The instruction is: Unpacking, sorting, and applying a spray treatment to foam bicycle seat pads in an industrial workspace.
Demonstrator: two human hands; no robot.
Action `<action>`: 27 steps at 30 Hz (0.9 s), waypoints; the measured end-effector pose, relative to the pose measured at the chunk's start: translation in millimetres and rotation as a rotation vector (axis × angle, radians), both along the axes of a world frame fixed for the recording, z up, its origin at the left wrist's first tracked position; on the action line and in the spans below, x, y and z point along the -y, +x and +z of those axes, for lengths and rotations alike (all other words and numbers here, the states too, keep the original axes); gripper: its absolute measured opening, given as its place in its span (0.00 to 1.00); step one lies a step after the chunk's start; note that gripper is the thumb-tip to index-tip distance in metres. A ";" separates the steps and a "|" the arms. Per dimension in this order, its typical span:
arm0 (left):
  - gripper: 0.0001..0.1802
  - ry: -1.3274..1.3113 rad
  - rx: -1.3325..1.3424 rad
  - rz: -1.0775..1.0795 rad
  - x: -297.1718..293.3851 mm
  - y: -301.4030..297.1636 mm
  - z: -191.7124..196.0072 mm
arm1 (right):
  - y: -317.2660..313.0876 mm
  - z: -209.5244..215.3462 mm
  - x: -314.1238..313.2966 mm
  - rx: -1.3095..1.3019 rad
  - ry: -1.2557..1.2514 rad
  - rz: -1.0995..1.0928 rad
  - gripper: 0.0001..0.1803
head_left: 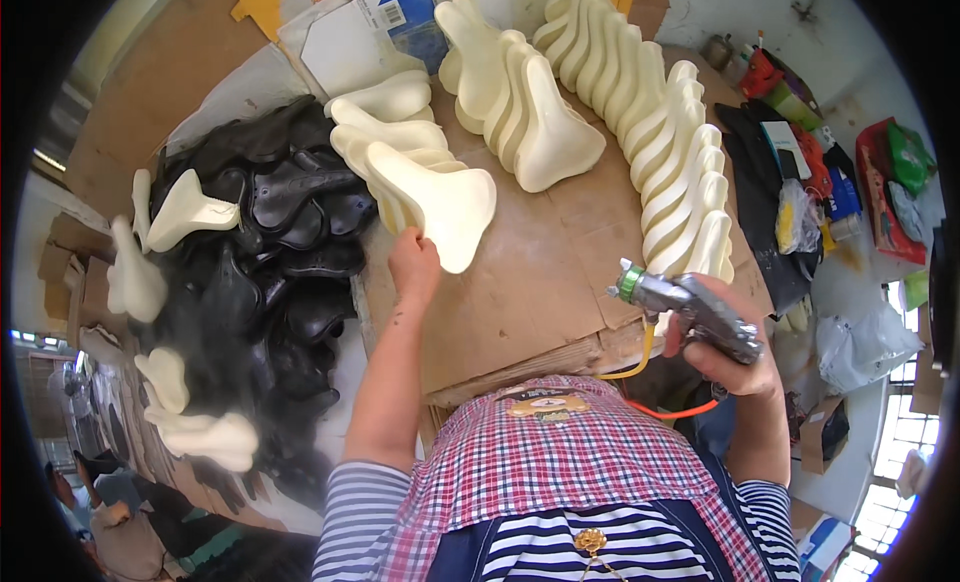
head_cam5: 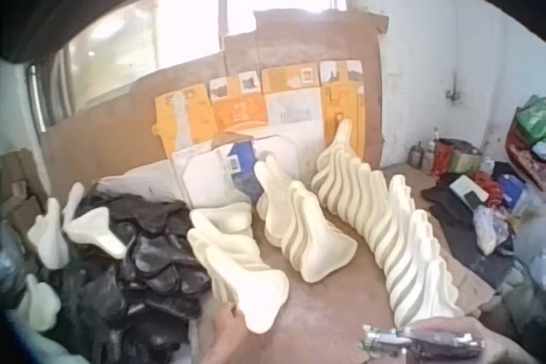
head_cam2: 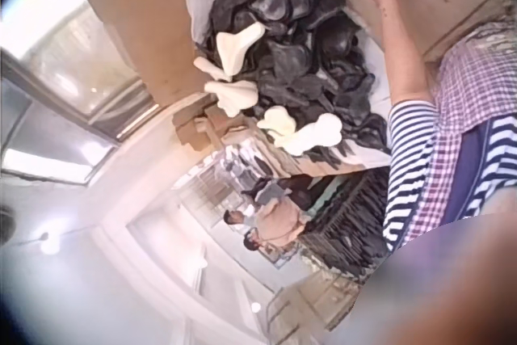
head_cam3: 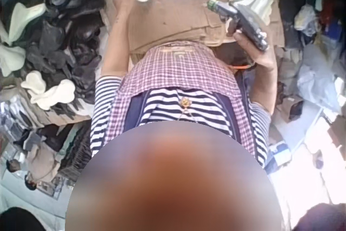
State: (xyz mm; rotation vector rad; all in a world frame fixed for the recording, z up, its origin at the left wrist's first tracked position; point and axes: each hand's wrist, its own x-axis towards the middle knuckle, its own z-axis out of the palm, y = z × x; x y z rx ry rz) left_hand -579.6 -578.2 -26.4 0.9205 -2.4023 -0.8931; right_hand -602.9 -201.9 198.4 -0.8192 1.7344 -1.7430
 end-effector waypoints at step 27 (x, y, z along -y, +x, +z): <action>0.21 1.006 -1.146 -0.204 136.4 22.2 150.1 | -12.4 -22.3 74.1 -0.038 0.284 -0.131 0.28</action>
